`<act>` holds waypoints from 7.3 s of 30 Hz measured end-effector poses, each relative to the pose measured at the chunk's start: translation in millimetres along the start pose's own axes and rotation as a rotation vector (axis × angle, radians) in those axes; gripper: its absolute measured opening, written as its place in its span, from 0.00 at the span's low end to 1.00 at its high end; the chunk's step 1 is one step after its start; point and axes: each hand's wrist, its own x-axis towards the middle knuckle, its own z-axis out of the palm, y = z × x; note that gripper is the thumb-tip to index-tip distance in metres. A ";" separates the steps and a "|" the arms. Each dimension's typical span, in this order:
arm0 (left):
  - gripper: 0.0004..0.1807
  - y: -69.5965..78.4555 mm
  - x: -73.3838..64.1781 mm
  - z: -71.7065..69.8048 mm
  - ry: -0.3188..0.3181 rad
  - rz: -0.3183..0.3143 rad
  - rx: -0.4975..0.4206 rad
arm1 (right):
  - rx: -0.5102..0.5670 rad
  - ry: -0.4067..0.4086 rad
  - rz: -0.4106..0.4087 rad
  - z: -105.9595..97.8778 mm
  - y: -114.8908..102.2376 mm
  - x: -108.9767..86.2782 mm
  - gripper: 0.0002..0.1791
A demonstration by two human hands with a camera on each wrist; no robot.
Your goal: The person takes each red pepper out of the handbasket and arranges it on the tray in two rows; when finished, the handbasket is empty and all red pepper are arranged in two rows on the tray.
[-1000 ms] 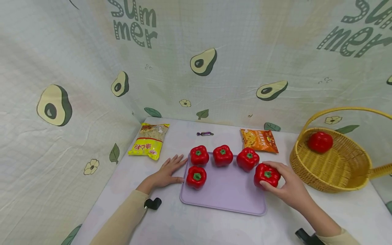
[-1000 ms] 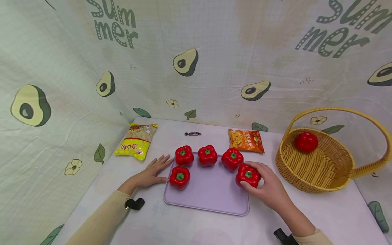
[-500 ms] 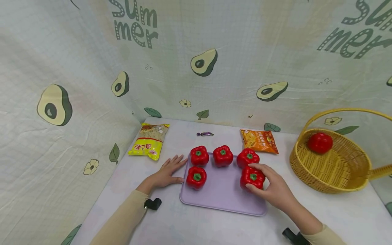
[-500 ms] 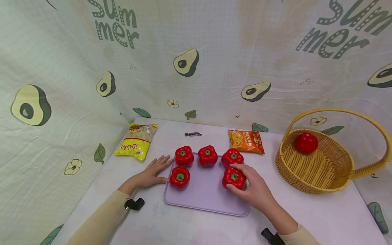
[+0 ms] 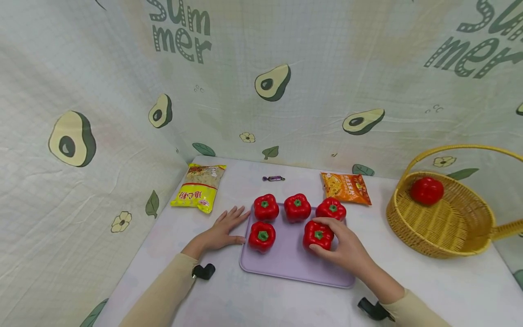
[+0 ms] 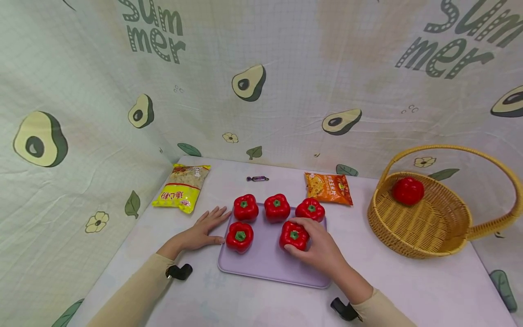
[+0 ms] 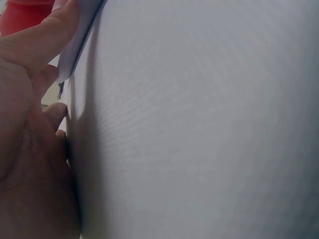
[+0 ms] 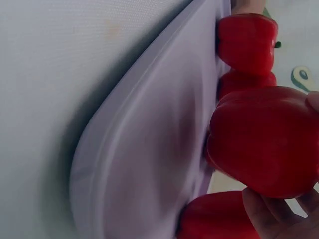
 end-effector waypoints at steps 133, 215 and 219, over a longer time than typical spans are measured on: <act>0.48 1.2 -1.0 -0.2 -0.008 -0.006 -0.009 | -0.176 0.236 0.118 -124.9 66.4 -24.2 0.35; 0.48 -1.7 -2.3 -0.8 -0.010 -0.005 0.003 | -0.186 0.057 0.588 -249.3 179.3 34.8 0.55; 0.48 -1.2 -2.6 -1.0 -0.005 -0.009 0.001 | -0.173 -0.025 0.571 -250.4 187.1 37.1 0.55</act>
